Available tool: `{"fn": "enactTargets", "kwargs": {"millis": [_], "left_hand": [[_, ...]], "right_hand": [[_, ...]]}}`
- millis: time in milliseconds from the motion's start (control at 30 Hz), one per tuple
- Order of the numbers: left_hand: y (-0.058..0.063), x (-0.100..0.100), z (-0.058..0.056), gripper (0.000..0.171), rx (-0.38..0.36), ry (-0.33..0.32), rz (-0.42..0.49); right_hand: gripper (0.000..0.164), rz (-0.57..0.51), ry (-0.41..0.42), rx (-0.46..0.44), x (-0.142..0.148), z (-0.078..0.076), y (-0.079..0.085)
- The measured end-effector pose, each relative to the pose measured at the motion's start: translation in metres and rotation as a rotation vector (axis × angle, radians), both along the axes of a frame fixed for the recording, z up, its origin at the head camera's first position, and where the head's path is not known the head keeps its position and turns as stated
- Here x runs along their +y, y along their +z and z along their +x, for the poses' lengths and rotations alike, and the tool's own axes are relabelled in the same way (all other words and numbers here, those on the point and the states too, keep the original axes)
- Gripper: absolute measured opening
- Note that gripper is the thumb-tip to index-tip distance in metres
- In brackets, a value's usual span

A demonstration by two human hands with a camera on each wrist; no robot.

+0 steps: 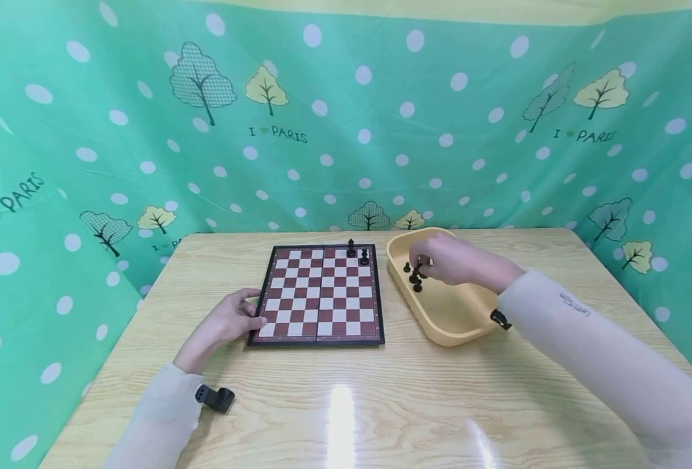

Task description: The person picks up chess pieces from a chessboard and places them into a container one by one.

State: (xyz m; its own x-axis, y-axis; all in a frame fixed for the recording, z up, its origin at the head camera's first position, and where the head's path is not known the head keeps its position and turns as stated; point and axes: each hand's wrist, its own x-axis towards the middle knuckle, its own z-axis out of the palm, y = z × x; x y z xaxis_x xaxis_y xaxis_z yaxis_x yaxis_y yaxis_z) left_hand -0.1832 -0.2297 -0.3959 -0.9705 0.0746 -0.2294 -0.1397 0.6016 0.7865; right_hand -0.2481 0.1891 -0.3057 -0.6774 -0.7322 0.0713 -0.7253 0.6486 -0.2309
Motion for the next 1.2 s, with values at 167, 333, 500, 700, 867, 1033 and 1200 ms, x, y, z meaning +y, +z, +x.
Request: {"fn": "enactTargets", "kwargs": {"millis": [167, 333, 500, 700, 867, 1033, 1200], "left_hand": [[-0.001, -0.001, 0.0, 0.071, -0.002, 0.001, 0.004], [-0.002, -0.001, 0.0, 0.071, 0.001, -0.004, 0.008], [-0.002, -0.001, -0.001, 0.071, 0.003, -0.004, 0.005], [-0.002, -0.001, -0.001, 0.071, -0.002, 0.001, 0.006], [-0.002, -0.001, -0.001, 0.071, 0.003, -0.002, 0.008], [-0.002, -0.002, 0.0, 0.071, 0.009, -0.005, 0.001], [-0.001, -0.001, 0.0, 0.071, 0.011, -0.004, 0.002]], "right_hand": [[0.016, 0.017, -0.048, -0.034, 0.012, 0.003, -0.005], [0.015, 0.063, -0.109, -0.055, 0.021, 0.004, -0.012], [0.012, 0.078, -0.142, -0.068, 0.029, 0.007, -0.02], [0.013, 0.059, -0.134, -0.104, 0.036, 0.009, -0.032], [0.013, 0.057, -0.131, -0.141, 0.042, 0.008, -0.042], [0.014, 0.041, -0.124, -0.142, 0.046, 0.009, -0.051], [0.013, 0.026, -0.12, -0.138, 0.049, 0.01, -0.056]]}}
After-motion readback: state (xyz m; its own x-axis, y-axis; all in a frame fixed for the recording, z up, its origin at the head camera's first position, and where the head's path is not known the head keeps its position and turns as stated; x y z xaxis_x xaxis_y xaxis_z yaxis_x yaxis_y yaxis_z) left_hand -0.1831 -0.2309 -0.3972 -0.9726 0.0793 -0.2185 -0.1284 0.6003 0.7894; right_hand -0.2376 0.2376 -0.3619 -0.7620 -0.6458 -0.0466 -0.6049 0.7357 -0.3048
